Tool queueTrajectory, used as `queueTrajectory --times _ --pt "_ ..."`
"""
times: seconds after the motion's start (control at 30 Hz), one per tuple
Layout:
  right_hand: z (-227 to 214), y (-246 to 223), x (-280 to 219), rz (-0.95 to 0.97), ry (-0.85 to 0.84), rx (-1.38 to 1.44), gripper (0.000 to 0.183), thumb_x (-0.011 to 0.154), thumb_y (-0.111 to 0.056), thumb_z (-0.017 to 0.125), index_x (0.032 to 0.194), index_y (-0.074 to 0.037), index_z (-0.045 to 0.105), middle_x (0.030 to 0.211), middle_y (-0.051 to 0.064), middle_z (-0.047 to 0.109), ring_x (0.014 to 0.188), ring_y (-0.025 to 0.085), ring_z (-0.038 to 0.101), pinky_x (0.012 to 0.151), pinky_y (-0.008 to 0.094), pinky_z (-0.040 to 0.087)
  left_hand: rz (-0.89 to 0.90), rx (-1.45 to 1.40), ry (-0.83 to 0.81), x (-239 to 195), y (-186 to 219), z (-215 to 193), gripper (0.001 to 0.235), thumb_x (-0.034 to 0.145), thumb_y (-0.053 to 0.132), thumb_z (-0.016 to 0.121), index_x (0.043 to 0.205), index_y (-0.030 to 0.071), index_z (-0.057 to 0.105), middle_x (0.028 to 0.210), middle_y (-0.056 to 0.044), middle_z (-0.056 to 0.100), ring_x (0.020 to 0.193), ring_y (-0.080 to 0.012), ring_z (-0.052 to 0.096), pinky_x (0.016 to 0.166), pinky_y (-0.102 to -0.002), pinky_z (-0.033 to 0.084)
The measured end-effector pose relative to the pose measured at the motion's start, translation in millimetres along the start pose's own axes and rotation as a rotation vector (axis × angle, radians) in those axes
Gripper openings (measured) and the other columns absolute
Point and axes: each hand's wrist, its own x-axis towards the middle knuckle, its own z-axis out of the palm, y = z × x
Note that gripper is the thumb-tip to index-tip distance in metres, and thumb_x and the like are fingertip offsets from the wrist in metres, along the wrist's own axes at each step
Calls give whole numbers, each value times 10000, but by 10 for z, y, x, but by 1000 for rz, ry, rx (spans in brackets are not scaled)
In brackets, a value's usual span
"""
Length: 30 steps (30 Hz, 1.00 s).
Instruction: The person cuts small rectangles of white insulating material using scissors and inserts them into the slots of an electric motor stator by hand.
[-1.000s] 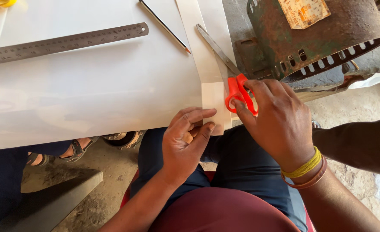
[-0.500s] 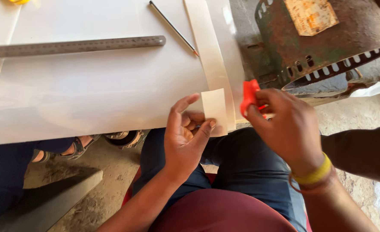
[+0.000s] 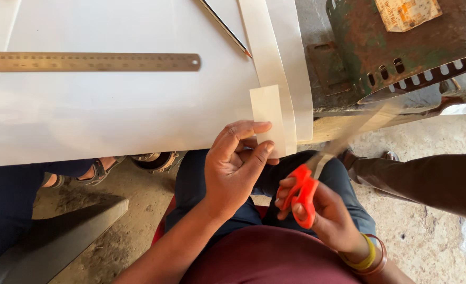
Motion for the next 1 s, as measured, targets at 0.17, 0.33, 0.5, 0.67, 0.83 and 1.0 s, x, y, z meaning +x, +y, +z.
queueTrajectory --times 0.17,0.33,0.5,0.67,0.83,1.0 --pt "8 125 22 -37 -115 -101 636 997 -370 598 1441 71 479 1156 139 633 991 198 634 883 338 552 35 12 -43 -4 104 -4 336 1022 -68 663 1344 9 606 1356 -77 544 1046 -130 694 902 -307 663" --pt "36 77 58 -82 -152 -312 618 973 -366 584 1407 68 513 1098 113 623 960 171 630 868 310 558 87 39 -30 -23 128 -26 379 1032 -84 670 1390 15 592 1367 -84 554 1034 -135 712 918 -317 629" --pt "75 55 78 -85 -139 -398 571 948 -330 583 1363 59 534 1067 103 598 947 179 605 859 308 537 125 30 -15 -50 109 -35 392 1054 -90 669 1419 24 581 1333 -87 568 1029 -133 712 915 -295 678" --pt "66 49 89 -194 -174 -554 540 937 -297 572 1347 53 531 1086 98 589 960 180 620 897 311 533 138 38 3 -64 100 -48 373 1067 -81 656 1413 30 572 1334 -94 568 1059 -141 718 920 -302 663" --pt "60 59 85 -166 -146 -539 551 918 -287 570 1346 57 531 1065 102 598 946 185 618 886 313 527 146 49 3 -62 115 -39 393 1085 -71 653 1441 44 534 1253 -91 612 1039 -133 707 921 -293 674" --pt "55 85 82 -170 -137 -536 542 915 -276 574 1339 59 525 1085 108 591 937 181 613 885 307 529 145 -52 14 -32 158 -14 555 1086 -18 638 1544 103 349 1246 -69 669 1097 -123 715 961 -281 646"
